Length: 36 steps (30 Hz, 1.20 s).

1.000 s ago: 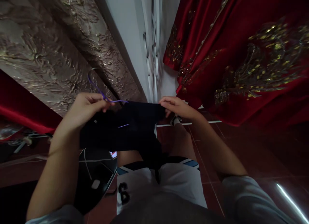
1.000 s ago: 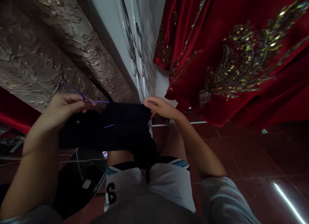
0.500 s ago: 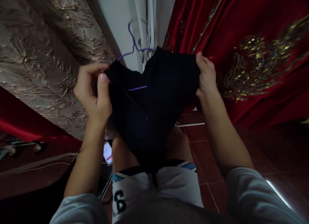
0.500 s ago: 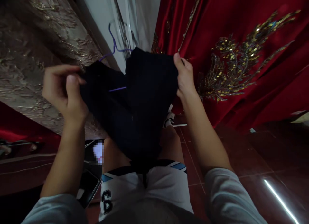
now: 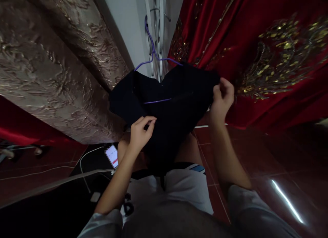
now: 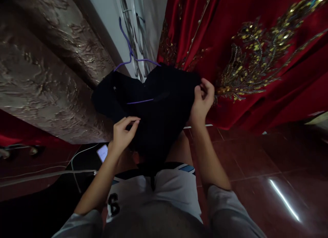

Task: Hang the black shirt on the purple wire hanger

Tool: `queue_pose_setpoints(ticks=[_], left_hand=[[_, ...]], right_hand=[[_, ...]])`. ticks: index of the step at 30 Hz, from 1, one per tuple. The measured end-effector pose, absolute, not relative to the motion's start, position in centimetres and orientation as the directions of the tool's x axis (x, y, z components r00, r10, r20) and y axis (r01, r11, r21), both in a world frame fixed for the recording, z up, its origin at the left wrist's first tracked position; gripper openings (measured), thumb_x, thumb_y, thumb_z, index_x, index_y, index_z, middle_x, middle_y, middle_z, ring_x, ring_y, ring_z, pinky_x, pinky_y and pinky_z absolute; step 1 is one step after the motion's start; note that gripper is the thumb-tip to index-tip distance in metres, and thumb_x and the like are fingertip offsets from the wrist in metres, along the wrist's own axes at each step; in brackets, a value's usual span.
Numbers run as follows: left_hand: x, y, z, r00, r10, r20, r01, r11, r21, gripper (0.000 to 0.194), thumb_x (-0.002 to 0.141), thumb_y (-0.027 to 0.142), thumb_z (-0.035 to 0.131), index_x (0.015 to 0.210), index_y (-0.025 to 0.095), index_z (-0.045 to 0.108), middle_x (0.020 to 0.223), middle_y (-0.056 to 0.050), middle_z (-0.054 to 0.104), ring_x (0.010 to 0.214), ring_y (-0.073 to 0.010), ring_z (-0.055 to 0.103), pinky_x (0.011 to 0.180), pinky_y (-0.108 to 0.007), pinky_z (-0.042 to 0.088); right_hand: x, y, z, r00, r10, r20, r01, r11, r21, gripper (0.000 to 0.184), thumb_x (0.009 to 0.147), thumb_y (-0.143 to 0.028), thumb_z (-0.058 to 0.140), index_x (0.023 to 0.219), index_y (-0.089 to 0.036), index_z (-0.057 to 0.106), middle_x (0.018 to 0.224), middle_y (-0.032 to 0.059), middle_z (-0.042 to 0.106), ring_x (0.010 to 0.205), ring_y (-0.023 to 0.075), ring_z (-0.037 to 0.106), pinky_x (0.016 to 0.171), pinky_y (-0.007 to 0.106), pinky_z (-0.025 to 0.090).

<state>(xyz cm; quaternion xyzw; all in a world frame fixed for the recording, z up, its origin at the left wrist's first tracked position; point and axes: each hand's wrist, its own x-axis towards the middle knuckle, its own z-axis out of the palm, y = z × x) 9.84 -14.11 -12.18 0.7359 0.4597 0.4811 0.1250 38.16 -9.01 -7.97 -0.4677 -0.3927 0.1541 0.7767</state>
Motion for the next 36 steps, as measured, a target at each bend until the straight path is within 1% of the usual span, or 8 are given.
queue_pose_setpoints(ticks=[2, 4, 7, 9, 18, 24, 29, 36], left_hand=[[11.0, -14.7, -13.3, -0.049, 0.796, 0.604, 0.429, -0.529, 0.732, 0.008, 0.095, 0.024, 0.067, 0.099, 0.020, 0.073, 0.087, -0.002, 0.072, 0.074, -0.0131, 0.066, 0.072, -0.024, 0.053], [12.2, -15.1, -14.1, -0.221, 0.798, 0.561, 0.255, -0.508, 0.823, 0.015, 0.091, 0.025, 0.073, 0.104, 0.020, 0.067, 0.080, 0.001, 0.064, 0.067, -0.0098, 0.061, 0.066, -0.020, 0.052], [13.6, -15.8, -14.8, -0.343, 0.810, 0.476, -0.012, -0.510, 0.860, 0.036, 0.086, 0.022, 0.079, 0.113, 0.024, 0.055, 0.077, 0.005, 0.053, 0.062, -0.0068, 0.056, 0.063, -0.017, 0.051], [14.0, -16.2, -15.0, -0.330, 0.831, 0.449, -0.103, -0.504, 0.857, 0.041, 0.086, 0.022, 0.079, 0.116, 0.026, 0.052, 0.078, 0.006, 0.053, 0.062, -0.0060, 0.056, 0.064, -0.017, 0.051], [13.9, -16.6, -14.9, -0.258, 0.860, 0.441, -0.185, -0.492, 0.851, 0.037, 0.089, 0.019, 0.074, 0.119, 0.025, 0.053, 0.087, 0.002, 0.060, 0.071, -0.0080, 0.062, 0.072, -0.020, 0.055], [13.1, -16.5, -19.2, -0.140, 0.946, 0.291, -0.046, -0.300, 0.953, 0.034, 0.083, 0.017, 0.071, 0.114, 0.020, 0.057, 0.107, -0.008, 0.069, 0.099, -0.0183, 0.070, 0.086, -0.030, 0.056], [13.5, -15.8, -20.8, -0.173, 0.905, 0.389, 0.200, -0.355, 0.913, 0.003, 0.086, 0.016, 0.063, 0.085, 0.018, 0.060, 0.080, -0.001, 0.064, 0.082, -0.0155, 0.065, 0.081, -0.027, 0.051], [15.9, -13.6, -22.0, -0.149, 0.894, 0.423, 0.340, -0.355, 0.871, 0.018, 0.090, 0.025, 0.063, 0.076, 0.019, 0.053, 0.071, 0.002, 0.055, 0.068, -0.0134, 0.057, 0.069, -0.025, 0.046]], right_hand=[[34.6, -11.8, -10.5, 0.685, 0.464, 0.562, 0.345, 0.472, -0.811, 0.037, 0.088, -0.036, 0.064, 0.123, -0.026, 0.057, 0.137, 0.0077, 0.053, 0.126, 0.0216, 0.053, 0.111, 0.044, 0.041], [30.4, -14.6, -13.5, 0.568, 0.610, 0.552, 0.354, 0.424, -0.834, 0.032, 0.088, -0.039, 0.067, 0.114, -0.023, 0.057, 0.122, 0.0079, 0.058, 0.115, 0.0213, 0.057, 0.102, 0.040, 0.046], [25.3, -17.1, -17.5, 0.233, 0.951, 0.201, 0.114, 0.179, -0.977, 0.030, 0.094, -0.050, 0.058, 0.095, -0.019, 0.057, 0.090, 0.0037, 0.061, 0.085, 0.0166, 0.060, 0.078, 0.031, 0.049], [23.7, -17.3, -19.0, 0.042, 0.999, 0.026, -0.018, 0.027, -0.999, 0.037, 0.097, -0.054, 0.050, 0.086, -0.019, 0.056, 0.079, 0.0017, 0.060, 0.073, 0.0144, 0.057, 0.068, 0.028, 0.045], [24.7, -16.2, -18.0, 0.096, 0.995, 0.036, -0.255, 0.059, -0.965, 0.035, 0.093, -0.047, 0.058, 0.073, -0.019, 0.056, 0.065, -0.0024, 0.052, 0.056, 0.0087, 0.045, 0.054, 0.023, 0.034], [25.2, -16.4, -17.7, 0.017, 0.998, -0.066, -0.215, -0.060, -0.975, 0.031, 0.086, -0.044, 0.062, 0.070, -0.017, 0.059, 0.059, -0.0042, 0.048, 0.053, 0.0073, 0.040, 0.052, 0.022, 0.031], [25.5, -15.6, -15.9, -0.104, 0.995, -0.010, -0.108, -0.021, -0.994, 0.027, 0.082, -0.039, 0.065, 0.069, -0.016, 0.066, 0.054, -0.0030, 0.053, 0.055, 0.0088, 0.049, 0.060, 0.024, 0.040], [25.3, -10.5, -3.5, 0.081, 0.953, 0.292, -0.176, 0.302, -0.937, 0.035, 0.091, -0.048, 0.065, 0.077, -0.016, 0.068, 0.049, -0.0054, 0.045, 0.048, 0.0063, 0.043, 0.050, 0.020, 0.033]])
